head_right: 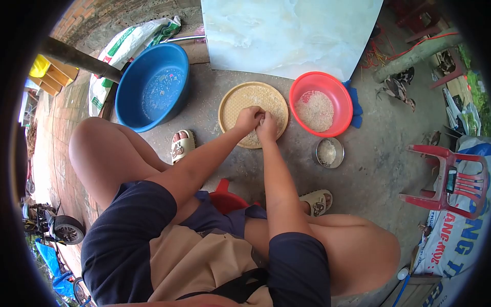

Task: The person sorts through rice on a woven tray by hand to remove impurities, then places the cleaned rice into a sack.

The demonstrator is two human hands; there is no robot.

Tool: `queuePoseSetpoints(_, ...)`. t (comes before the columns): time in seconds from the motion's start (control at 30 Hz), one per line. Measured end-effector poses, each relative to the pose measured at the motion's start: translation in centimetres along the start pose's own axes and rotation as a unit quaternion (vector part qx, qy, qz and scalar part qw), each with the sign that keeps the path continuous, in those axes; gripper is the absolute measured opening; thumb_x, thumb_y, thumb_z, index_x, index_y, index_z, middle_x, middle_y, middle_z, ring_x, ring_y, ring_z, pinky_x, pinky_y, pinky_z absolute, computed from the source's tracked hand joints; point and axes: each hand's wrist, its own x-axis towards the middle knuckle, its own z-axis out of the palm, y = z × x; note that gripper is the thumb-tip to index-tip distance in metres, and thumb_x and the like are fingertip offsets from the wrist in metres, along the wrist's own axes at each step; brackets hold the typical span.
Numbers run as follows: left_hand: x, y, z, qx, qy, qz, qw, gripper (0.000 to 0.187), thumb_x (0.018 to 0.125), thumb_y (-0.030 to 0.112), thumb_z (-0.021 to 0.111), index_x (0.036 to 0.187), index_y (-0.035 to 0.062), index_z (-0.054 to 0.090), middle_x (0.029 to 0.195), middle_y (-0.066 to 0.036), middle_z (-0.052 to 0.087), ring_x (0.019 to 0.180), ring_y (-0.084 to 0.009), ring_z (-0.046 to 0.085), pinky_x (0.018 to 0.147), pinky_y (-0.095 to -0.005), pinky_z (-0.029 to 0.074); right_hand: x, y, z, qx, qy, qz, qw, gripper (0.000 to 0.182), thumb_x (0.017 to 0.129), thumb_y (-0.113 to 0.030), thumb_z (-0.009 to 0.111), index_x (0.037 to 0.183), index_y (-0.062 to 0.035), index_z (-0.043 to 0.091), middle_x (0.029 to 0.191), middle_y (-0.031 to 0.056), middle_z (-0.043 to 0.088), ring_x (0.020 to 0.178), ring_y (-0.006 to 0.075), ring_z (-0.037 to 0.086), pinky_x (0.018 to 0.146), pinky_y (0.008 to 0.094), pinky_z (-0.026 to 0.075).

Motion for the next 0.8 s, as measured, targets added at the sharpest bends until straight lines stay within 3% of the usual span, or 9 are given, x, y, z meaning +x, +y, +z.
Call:
queuePoseSetpoints(0.07,0.2,1.8,0.3,0.01,-0.045,-0.026,0.999,0.015,0.075,0.014,0.058,0.087,0.0062,0.064,0.09,-0.015,0.062,0.084,-0.0318,0.06,0.075,-0.0386,0.048,0.3,1.0,0.4,0.17,-0.078,0.162,0.969,0.027,0.077,-0.015,0.057,0.101,-0.0029,0.054,0.087,0.0146,0.061,0.083,0.0332,0.059,0.074,0.0424,0.047)
queuePoseSetpoints(0.13,0.5,3.3,0.5,0.025,0.043,0.016,0.999,0.021,0.077,0.017,0.058,0.094,0.0069,0.063,0.099,-0.015,0.061,0.092,-0.0317,0.057,0.079,-0.0385,0.046,1.4,0.3,-2.7,0.17,-0.071,0.17,0.968,0.028,0.078,-0.014,0.053,0.105,-0.0042,0.053,0.086,0.0145,0.061,0.083,0.0325,0.06,0.073,0.0423,0.047)
queuePoseSetpoints(0.2,0.8,1.8,0.6,0.02,-0.003,-0.003,1.0,0.03,0.08,0.022,0.056,0.107,0.0083,0.058,0.113,-0.015,0.056,0.105,-0.0327,0.052,0.088,-0.0388,0.043,3.0,-1.0,-6.6,0.005,-0.094,0.042,0.995,0.03,0.076,-0.01,0.051,0.106,-0.007,0.053,0.09,0.0142,0.06,0.084,0.0318,0.059,0.075,0.0426,0.047)
queuePoseSetpoints(0.3,0.4,-0.5,2.1,0.191,-0.01,-0.064,0.979,0.045,0.086,0.032,0.047,0.127,0.0123,0.044,0.135,-0.016,0.037,0.124,-0.0345,0.034,0.102,-0.0431,0.029,8.2,0.9,-12.2,-0.081,-0.01,-0.163,0.983,0.035,0.072,-0.008,0.049,0.107,-0.01,0.053,0.1,0.0112,0.057,0.094,0.0282,0.054,0.08,0.0412,0.045)
queuePoseSetpoints(0.47,-0.5,-2.0,4.0,0.305,-0.061,-0.035,0.95,0.052,0.09,0.037,0.04,0.138,0.0195,0.031,0.146,-0.015,0.02,0.135,-0.0335,0.015,0.108,-0.0474,0.012,18.0,11.9,-22.1,-0.182,0.318,0.093,0.926,0.038,0.074,-0.003,0.049,0.112,-0.0061,0.049,0.112,0.0146,0.055,0.102,0.0346,0.05,0.089,0.0433,0.039)
queuePoseSetpoints(0.57,-0.8,-2.0,3.5,0.321,-0.049,0.004,0.946,0.053,0.089,0.037,0.04,0.138,0.0195,0.03,0.146,-0.014,0.019,0.136,-0.0329,0.013,0.109,-0.0468,0.009,17.6,18.8,-23.8,-0.279,0.188,0.085,0.938,0.041,0.078,-0.006,0.051,0.118,-0.0076,0.046,0.113,0.0159,0.053,0.103,0.0349,0.05,0.09,0.0438,0.04)
queuePoseSetpoints(0.63,-0.1,-1.2,3.2,0.321,-0.055,0.007,0.945,0.054,0.089,0.037,0.041,0.139,0.0194,0.03,0.146,-0.013,0.019,0.136,-0.0326,0.012,0.109,-0.0465,0.008,15.5,22.3,-22.8,-0.27,-0.011,0.009,0.963,0.042,0.082,-0.009,0.051,0.123,-0.0074,0.043,0.115,0.0174,0.052,0.106,0.0344,0.05,0.089,0.0437,0.042)
queuePoseSetpoints(0.73,0.1,0.0,3.0,0.322,-0.068,-0.009,0.944,0.054,0.088,0.037,0.041,0.138,0.0197,0.032,0.146,-0.013,0.019,0.136,-0.0322,0.013,0.109,-0.0473,0.009,13.6,25.2,-22.1,-0.181,-0.044,0.148,0.971,0.035,0.084,-0.013,0.051,0.118,-0.0054,0.044,0.118,0.017,0.051,0.109,0.0328,0.049,0.086,0.0435,0.044)
queuePoseSetpoints(0.8,0.4,0.3,3.0,0.332,-0.077,-0.014,0.94,0.055,0.086,0.035,0.042,0.137,0.0188,0.032,0.146,-0.013,0.02,0.136,-0.0321,0.013,0.109,-0.0474,0.008,14.2,26.4,-23.4,-0.259,-0.156,0.031,0.953,0.027,0.086,-0.021,0.05,0.109,-0.0068,0.048,0.105,0.016,0.059,0.096,0.0348,0.056,0.082,0.0447,0.044)
